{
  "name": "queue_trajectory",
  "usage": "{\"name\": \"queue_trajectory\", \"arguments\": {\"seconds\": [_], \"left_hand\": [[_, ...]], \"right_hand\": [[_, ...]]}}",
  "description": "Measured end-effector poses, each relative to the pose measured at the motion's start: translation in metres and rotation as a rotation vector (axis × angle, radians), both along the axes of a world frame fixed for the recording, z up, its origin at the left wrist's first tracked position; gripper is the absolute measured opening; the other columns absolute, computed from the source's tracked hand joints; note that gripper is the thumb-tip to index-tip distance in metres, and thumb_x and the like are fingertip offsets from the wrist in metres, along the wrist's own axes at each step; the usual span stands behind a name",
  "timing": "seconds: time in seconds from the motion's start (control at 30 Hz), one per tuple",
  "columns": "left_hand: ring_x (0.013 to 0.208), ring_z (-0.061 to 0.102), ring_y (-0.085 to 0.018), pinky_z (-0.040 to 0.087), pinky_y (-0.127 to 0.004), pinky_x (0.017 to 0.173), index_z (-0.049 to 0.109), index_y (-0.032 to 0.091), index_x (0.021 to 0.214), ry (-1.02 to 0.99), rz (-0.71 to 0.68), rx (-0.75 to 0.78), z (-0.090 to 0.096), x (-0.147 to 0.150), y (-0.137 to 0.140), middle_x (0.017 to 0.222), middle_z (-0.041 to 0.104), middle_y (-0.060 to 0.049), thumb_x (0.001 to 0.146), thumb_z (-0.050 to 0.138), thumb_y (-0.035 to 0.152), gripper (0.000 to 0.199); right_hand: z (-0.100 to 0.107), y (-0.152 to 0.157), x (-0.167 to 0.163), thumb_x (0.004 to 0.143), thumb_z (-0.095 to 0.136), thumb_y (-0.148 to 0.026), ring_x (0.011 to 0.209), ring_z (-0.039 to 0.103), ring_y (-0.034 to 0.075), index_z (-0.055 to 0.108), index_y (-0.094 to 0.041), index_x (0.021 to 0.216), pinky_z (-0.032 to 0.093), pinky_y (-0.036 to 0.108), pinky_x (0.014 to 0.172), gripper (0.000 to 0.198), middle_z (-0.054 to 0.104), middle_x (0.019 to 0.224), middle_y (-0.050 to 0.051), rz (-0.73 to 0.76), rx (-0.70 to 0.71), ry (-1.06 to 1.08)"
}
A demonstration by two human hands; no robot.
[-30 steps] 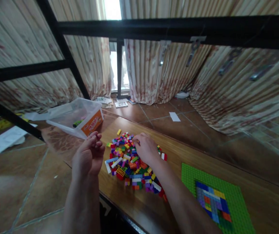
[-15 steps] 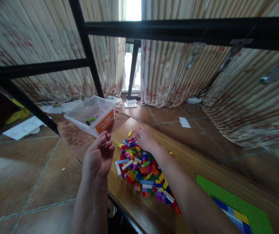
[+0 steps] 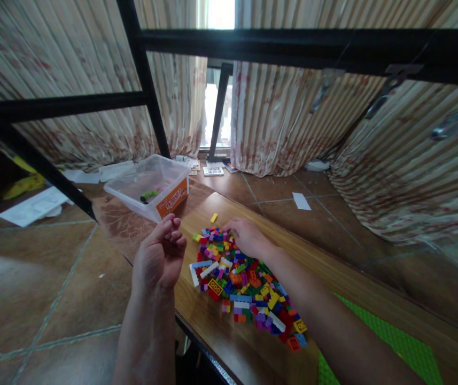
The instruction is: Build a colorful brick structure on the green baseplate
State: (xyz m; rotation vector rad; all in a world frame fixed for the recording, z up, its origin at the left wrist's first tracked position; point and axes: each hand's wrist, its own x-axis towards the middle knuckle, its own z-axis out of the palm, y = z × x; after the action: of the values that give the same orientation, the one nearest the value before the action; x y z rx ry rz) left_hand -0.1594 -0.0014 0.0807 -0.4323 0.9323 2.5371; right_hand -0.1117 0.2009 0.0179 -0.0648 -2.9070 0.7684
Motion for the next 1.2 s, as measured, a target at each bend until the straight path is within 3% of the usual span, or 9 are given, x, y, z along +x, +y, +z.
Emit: {"name": "queue_trajectory", "arguments": {"seconds": [0.2, 0.47, 0.57, 0.67, 0.8, 0.9, 1.0, 1.1, 1.2], "left_hand": [[0.046, 0.046, -0.001, 0.036, -0.013, 0.044, 0.062, 0.013, 0.087, -0.004, 0.005, -0.001, 0.001, -0.001, 0.0, 0.072, 0.061, 0.002, 0.072, 0.06, 0.007, 0.016], [0.047, 0.046, -0.001, 0.038, -0.012, 0.044, 0.062, 0.013, 0.088, 0.004, -0.015, 0.003, 0.002, 0.001, 0.001, 0.072, 0.061, 0.002, 0.072, 0.06, 0.006, 0.017], [0.046, 0.046, -0.001, 0.037, -0.012, 0.044, 0.062, 0.013, 0.087, 0.014, -0.014, 0.009, 0.002, 0.003, 0.002, 0.072, 0.061, 0.002, 0.071, 0.06, 0.005, 0.018], [0.046, 0.046, -0.001, 0.037, -0.012, 0.043, 0.062, 0.013, 0.087, 0.004, -0.01, 0.007, 0.002, 0.004, 0.004, 0.072, 0.06, 0.002, 0.073, 0.059, 0.006, 0.016], [0.046, 0.045, -0.001, 0.036, -0.011, 0.043, 0.062, 0.012, 0.086, 0.008, -0.006, 0.007, 0.003, 0.003, 0.003, 0.071, 0.059, 0.002, 0.076, 0.056, 0.005, 0.014], [0.046, 0.044, -0.001, 0.036, -0.011, 0.043, 0.062, 0.012, 0.084, 0.015, -0.001, -0.001, 0.005, 0.002, 0.002, 0.07, 0.058, 0.002, 0.075, 0.056, 0.005, 0.013], [0.047, 0.044, -0.001, 0.036, -0.012, 0.046, 0.062, 0.013, 0.083, 0.017, 0.0, -0.028, 0.005, 0.0, 0.001, 0.07, 0.059, 0.002, 0.072, 0.058, 0.006, 0.014], [0.05, 0.046, -0.003, 0.037, -0.013, 0.049, 0.064, 0.014, 0.084, 0.048, 0.025, -0.201, 0.001, -0.002, 0.002, 0.071, 0.061, 0.002, 0.07, 0.061, 0.01, 0.014], [0.063, 0.055, -0.007, 0.042, -0.016, 0.058, 0.067, 0.015, 0.088, 0.207, 0.056, -0.565, -0.011, -0.006, 0.006, 0.079, 0.066, 0.0, 0.07, 0.065, 0.016, 0.018]], "right_hand": [[0.013, 0.007, 0.029, 0.086, 0.045, -0.009, 0.092, 0.066, 0.018, 0.072, -0.022, 0.1, 0.049, 0.031, 0.083, 0.033, 0.073, 0.099, 0.004, -0.013, -0.048, -0.051], [0.014, 0.026, 0.056, 0.087, 0.047, -0.018, 0.078, 0.068, 0.017, 0.072, -0.019, 0.102, 0.051, 0.029, 0.071, 0.029, 0.074, 0.091, 0.004, -0.181, -0.152, -0.07], [0.016, 0.023, 0.042, 0.086, 0.049, -0.019, 0.079, 0.068, 0.017, 0.072, -0.018, 0.102, 0.051, 0.028, 0.072, 0.028, 0.074, 0.092, 0.005, -0.23, -0.14, -0.018], [0.016, 0.011, 0.008, 0.086, 0.05, -0.014, 0.089, 0.067, 0.017, 0.071, -0.018, 0.107, 0.05, 0.029, 0.08, 0.03, 0.073, 0.101, 0.006, -0.217, -0.073, 0.065], [0.008, -0.003, -0.046, 0.08, 0.052, -0.002, 0.1, 0.062, 0.018, 0.068, -0.019, 0.114, 0.046, 0.028, 0.089, 0.042, 0.066, 0.113, 0.008, -0.062, 0.13, 0.08], [0.001, -0.005, -0.067, 0.077, 0.059, -0.003, 0.101, 0.06, 0.018, 0.073, -0.02, 0.1, 0.045, 0.026, 0.087, 0.032, 0.066, 0.109, 0.007, 0.009, 0.194, 0.017], [-0.001, 0.0, -0.065, 0.079, 0.064, -0.011, 0.094, 0.06, 0.018, 0.073, -0.019, 0.086, 0.045, 0.026, 0.082, 0.014, 0.067, 0.097, 0.006, 0.029, 0.199, -0.023], [0.004, 0.009, -0.048, 0.081, 0.063, -0.013, 0.091, 0.06, 0.018, 0.071, -0.017, 0.083, 0.044, 0.026, 0.079, 0.009, 0.067, 0.095, 0.007, 0.006, 0.216, -0.04], [0.016, 0.02, -0.024, 0.082, 0.061, -0.012, 0.087, 0.06, 0.018, 0.069, -0.017, 0.085, 0.043, 0.027, 0.076, 0.01, 0.067, 0.093, 0.007, -0.062, 0.229, -0.041]]}}
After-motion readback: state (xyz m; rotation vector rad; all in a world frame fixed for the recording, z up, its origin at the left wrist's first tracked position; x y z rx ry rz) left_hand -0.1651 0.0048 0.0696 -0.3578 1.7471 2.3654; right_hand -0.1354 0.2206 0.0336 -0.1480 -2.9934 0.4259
